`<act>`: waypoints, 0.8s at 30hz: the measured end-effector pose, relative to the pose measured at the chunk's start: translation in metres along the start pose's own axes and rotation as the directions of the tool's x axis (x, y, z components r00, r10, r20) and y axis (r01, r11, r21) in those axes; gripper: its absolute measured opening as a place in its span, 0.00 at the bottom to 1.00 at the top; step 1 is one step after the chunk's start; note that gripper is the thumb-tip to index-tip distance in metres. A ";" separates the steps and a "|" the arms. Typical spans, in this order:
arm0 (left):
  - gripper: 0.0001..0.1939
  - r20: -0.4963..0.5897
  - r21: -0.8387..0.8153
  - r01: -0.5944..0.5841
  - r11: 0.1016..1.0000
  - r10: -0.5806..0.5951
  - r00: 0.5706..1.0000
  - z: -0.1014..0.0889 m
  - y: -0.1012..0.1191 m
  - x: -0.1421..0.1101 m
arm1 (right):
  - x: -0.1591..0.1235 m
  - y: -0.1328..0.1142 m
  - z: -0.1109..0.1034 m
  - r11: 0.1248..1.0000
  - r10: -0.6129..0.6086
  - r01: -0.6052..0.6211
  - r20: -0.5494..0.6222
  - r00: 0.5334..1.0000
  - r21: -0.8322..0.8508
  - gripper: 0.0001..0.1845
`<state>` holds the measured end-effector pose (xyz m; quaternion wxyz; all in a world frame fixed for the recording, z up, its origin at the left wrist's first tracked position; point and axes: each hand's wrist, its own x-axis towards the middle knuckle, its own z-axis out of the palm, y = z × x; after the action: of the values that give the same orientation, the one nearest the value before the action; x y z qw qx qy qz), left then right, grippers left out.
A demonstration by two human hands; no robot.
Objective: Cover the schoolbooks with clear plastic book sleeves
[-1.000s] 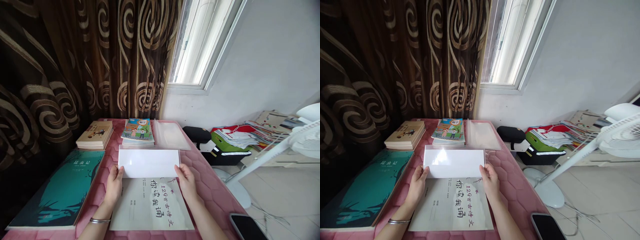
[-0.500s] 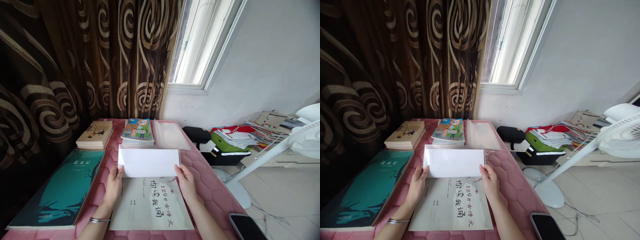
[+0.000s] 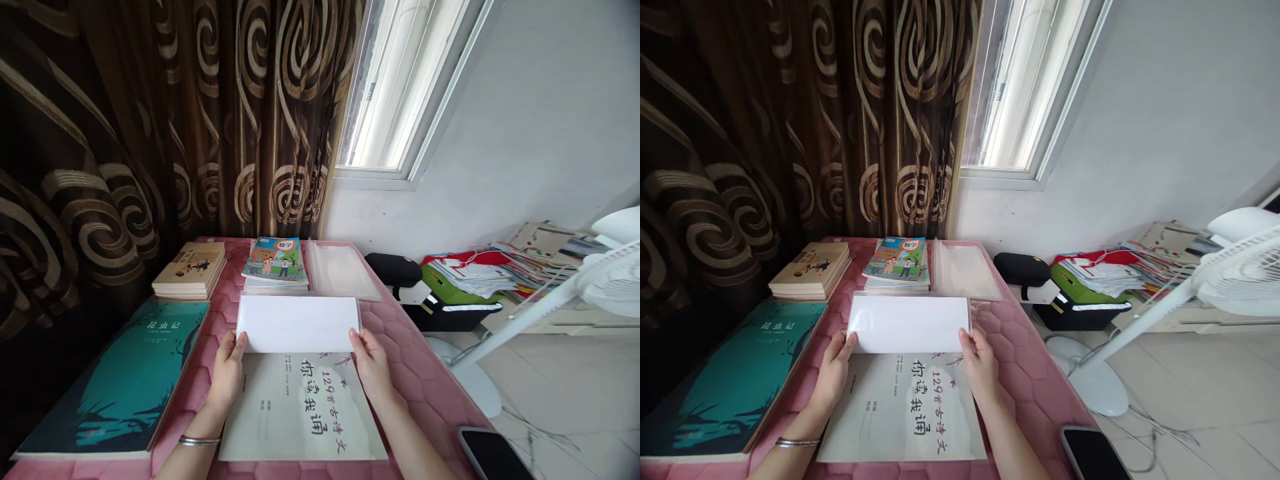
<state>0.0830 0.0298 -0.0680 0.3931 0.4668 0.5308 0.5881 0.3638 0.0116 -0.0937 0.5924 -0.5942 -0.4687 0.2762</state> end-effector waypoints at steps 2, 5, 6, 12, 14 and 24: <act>0.26 0.003 -0.014 0.013 1.000 -0.013 1.000 0.000 -0.001 0.000 | 0.000 0.001 0.000 1.000 0.000 0.000 -0.008 1.000 -0.007 0.24; 0.26 0.005 -0.018 0.017 1.000 -0.017 1.000 0.000 -0.005 0.002 | 0.000 0.001 0.000 1.000 0.007 -0.007 -0.002 1.000 0.005 0.23; 0.26 0.007 -0.019 0.014 1.000 -0.014 1.000 0.000 -0.007 0.002 | 0.000 0.000 0.000 1.000 0.010 -0.010 0.007 1.000 0.019 0.23; 0.26 -0.001 0.007 0.002 1.000 -0.002 1.000 0.000 -0.009 0.002 | -0.001 -0.004 -0.001 0.997 0.014 -0.017 0.044 0.999 0.082 0.20; 0.27 -0.010 0.023 0.008 1.000 -0.008 1.000 0.000 -0.007 0.002 | -0.001 -0.004 -0.001 0.998 0.008 -0.011 0.040 0.999 0.063 0.21; 0.23 0.019 0.009 -0.001 1.000 0.001 1.000 -0.002 -0.006 0.001 | -0.002 0.000 -0.001 0.999 -0.019 0.017 0.039 0.999 0.043 0.23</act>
<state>0.0807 0.0309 -0.0741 0.3958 0.4745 0.5293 0.5814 0.3637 0.0098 -0.0939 0.5980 -0.5716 -0.4796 0.2925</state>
